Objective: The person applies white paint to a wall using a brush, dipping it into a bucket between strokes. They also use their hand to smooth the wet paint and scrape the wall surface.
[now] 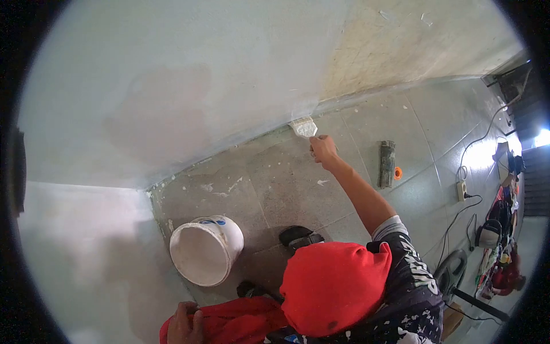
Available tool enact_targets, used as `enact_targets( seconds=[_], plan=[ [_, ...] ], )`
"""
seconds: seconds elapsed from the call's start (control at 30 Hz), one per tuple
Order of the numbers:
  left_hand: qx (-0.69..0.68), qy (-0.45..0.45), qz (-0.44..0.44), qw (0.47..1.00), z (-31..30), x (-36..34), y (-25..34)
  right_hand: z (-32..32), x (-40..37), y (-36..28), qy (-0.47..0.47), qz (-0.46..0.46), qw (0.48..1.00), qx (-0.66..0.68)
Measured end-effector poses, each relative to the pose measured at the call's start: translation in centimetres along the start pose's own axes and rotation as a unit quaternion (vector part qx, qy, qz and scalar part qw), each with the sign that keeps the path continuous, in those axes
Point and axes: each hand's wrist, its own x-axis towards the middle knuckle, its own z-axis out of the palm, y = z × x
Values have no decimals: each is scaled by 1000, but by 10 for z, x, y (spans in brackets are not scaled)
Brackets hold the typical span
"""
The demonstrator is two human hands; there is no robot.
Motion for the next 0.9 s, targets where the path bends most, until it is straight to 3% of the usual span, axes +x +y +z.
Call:
enact_targets(
  seconds=[0.17, 0.37, 0.57, 0.9],
  plan=[
    [-8, -12, -15, 1000, -3, -1, 1, -15, -20, 2, 7, -30, 997, 72],
    [-25, -3, 11, 1000, 3, 4, -8, -40, 3, 7, 26, -19, 999, -16],
    [-18, -5, 12, 1000, 1, 2, -6, -37, 2, -22, 9, -47, 998, 31],
    [-24, 3, 33, 999, -1, 3, -2, -69, -152, -147, 9, -216, 972, 86]
  ],
)
